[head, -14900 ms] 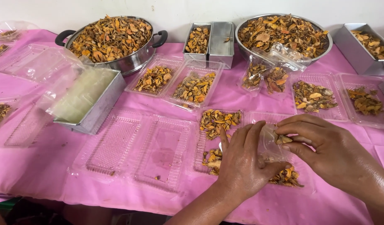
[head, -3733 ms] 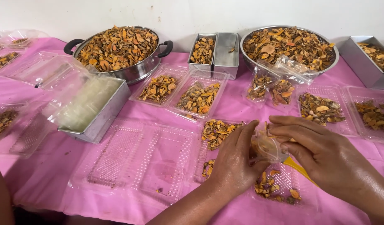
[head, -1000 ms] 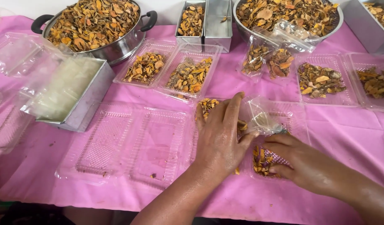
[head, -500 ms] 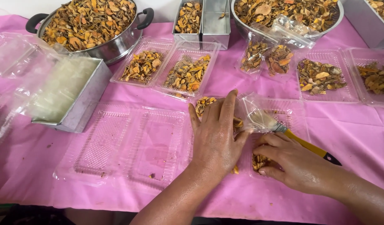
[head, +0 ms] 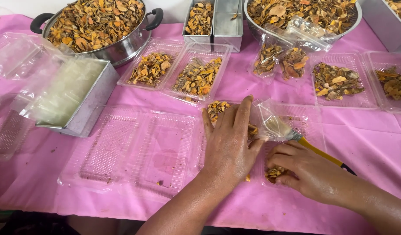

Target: Packaging dried herbs into small plastic containers and bags using hands and a brush.

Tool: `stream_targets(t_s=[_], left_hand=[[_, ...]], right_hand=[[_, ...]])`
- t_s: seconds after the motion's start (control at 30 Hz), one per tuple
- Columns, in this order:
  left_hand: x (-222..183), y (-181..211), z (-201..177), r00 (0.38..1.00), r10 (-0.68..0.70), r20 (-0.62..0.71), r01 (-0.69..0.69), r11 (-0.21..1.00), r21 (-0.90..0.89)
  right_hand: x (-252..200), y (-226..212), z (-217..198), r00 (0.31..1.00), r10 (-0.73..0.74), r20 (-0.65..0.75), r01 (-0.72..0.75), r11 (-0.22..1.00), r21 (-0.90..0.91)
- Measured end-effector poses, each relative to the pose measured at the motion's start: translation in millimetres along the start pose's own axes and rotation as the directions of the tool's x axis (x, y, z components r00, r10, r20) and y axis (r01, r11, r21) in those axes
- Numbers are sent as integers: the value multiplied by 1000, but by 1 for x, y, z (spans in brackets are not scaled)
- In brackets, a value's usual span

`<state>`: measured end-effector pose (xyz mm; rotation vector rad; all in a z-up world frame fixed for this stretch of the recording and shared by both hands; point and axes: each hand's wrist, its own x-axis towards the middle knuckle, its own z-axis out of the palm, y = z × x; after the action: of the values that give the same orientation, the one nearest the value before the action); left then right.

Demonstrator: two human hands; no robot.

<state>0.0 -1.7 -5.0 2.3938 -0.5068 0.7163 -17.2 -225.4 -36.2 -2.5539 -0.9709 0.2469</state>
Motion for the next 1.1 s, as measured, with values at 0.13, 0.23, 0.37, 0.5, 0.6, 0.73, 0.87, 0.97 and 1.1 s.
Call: stream_targets(t_s=[0.13,0.23,0.37,0.5,0.6,0.73,0.87,0.97,1.1], left_hand=[[0,0,0,1000,23,-12,-23,999,34],[-1,1,1,998,45,-36,-44,998,34],[-1,2,1,996,56,-65,-54,998,30],[-1,3,-2,998,49,-42,-48,999,14],[-1,2,-1,997,58,-53,-57,998,22],[-1,3,1,997,49,-51,-48,999,25],[0,3,-2,997,58,-51,-57,998,24],[1,3,-5,998,55,-1,-55,998,-8],[2,1,-6,997,73,-20,-73,997,-28]], right_hand=[[0,5,-2,991,135,20,-136,988,73],[0,4,0,982,182,56,-185,982,50],[1,10,16,987,159,-6,-158,986,60],[-1,9,10,989,149,-21,-147,985,93],[-1,7,0,988,153,19,-154,987,50],[0,7,1,988,-152,-28,153,988,34],[2,9,5,970,-242,-21,242,970,-1],[7,1,-3,937,-350,2,350,937,-16],[5,19,5,910,-414,26,415,906,-84]])
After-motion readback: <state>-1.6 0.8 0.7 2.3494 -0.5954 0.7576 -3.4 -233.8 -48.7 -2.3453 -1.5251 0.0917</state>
